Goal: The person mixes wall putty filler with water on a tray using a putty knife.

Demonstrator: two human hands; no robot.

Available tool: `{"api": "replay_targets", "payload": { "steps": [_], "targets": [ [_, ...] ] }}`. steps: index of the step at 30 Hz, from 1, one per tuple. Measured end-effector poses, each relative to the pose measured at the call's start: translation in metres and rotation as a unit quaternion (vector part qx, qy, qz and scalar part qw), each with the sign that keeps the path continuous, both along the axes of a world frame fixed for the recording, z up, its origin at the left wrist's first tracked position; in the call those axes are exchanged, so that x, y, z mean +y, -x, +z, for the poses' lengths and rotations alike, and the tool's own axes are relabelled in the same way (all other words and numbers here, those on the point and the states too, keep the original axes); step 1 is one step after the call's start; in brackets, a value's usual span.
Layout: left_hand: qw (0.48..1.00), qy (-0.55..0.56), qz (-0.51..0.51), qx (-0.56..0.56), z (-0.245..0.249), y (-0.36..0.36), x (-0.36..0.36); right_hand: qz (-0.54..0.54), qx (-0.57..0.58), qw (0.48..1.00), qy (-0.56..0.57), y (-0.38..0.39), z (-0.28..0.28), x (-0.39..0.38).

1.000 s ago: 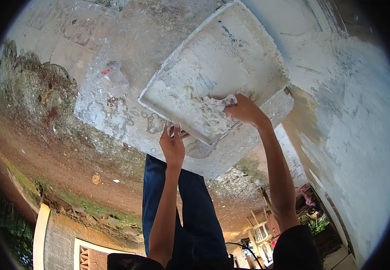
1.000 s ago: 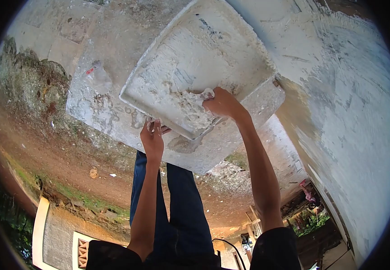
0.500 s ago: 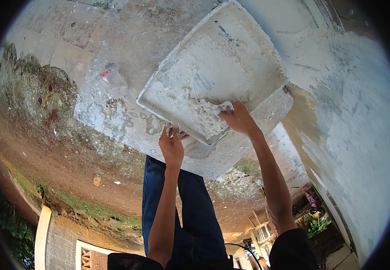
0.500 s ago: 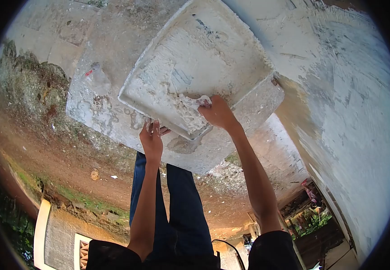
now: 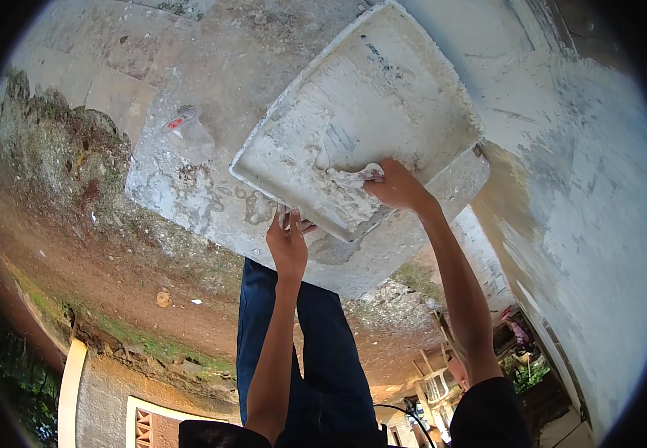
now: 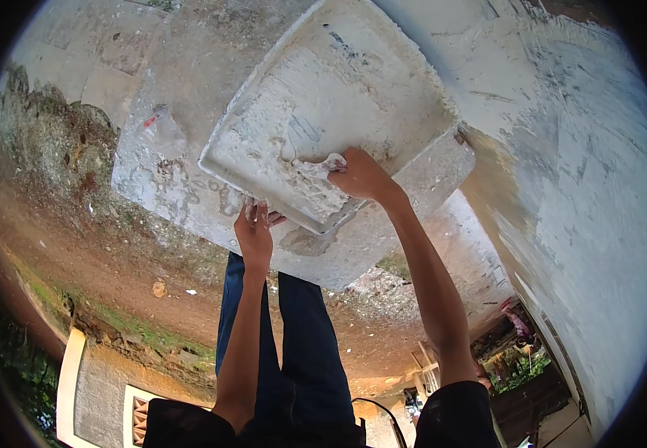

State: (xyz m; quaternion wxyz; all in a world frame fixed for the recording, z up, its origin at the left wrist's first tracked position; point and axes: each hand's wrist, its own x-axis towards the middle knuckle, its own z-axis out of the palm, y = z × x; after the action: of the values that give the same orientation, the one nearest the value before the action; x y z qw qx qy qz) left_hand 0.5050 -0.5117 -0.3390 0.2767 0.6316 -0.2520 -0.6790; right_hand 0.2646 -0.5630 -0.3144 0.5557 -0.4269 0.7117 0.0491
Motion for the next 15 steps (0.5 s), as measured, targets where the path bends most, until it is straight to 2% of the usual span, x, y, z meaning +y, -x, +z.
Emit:
{"api": "replay_targets", "payload": {
  "steps": [5, 8, 10, 11, 13, 15],
  "targets": [
    [1.0, 0.01, -0.011, -0.006, 0.0, 0.0, 0.0, -0.01, 0.02, 0.999, 0.028, -0.005, 0.002, 0.007],
    [1.0, 0.011, -0.008, -0.005, 0.001, 0.0, -0.001, -0.073, 0.005, 0.997, -0.004, -0.004, -0.005, 0.009],
    [1.0, 0.004, 0.0, -0.001, 0.002, 0.001, 0.0, -0.099, -0.084, 0.985, -0.113, -0.011, 0.008, 0.001],
    [1.0, -0.002, 0.009, 0.003, 0.002, 0.001, -0.001, -0.099, -0.084, 0.985, -0.112, -0.018, 0.009, 0.004],
    [1.0, 0.001, 0.006, 0.004, 0.002, 0.002, -0.003, -0.051, 0.004, 0.999, -0.015, -0.036, 0.005, 0.014],
    [1.0, 0.0, 0.005, 0.003, 0.002, 0.0, -0.002, -0.051, 0.022, 0.998, -0.01, -0.039, -0.002, 0.022]
  ]
}}
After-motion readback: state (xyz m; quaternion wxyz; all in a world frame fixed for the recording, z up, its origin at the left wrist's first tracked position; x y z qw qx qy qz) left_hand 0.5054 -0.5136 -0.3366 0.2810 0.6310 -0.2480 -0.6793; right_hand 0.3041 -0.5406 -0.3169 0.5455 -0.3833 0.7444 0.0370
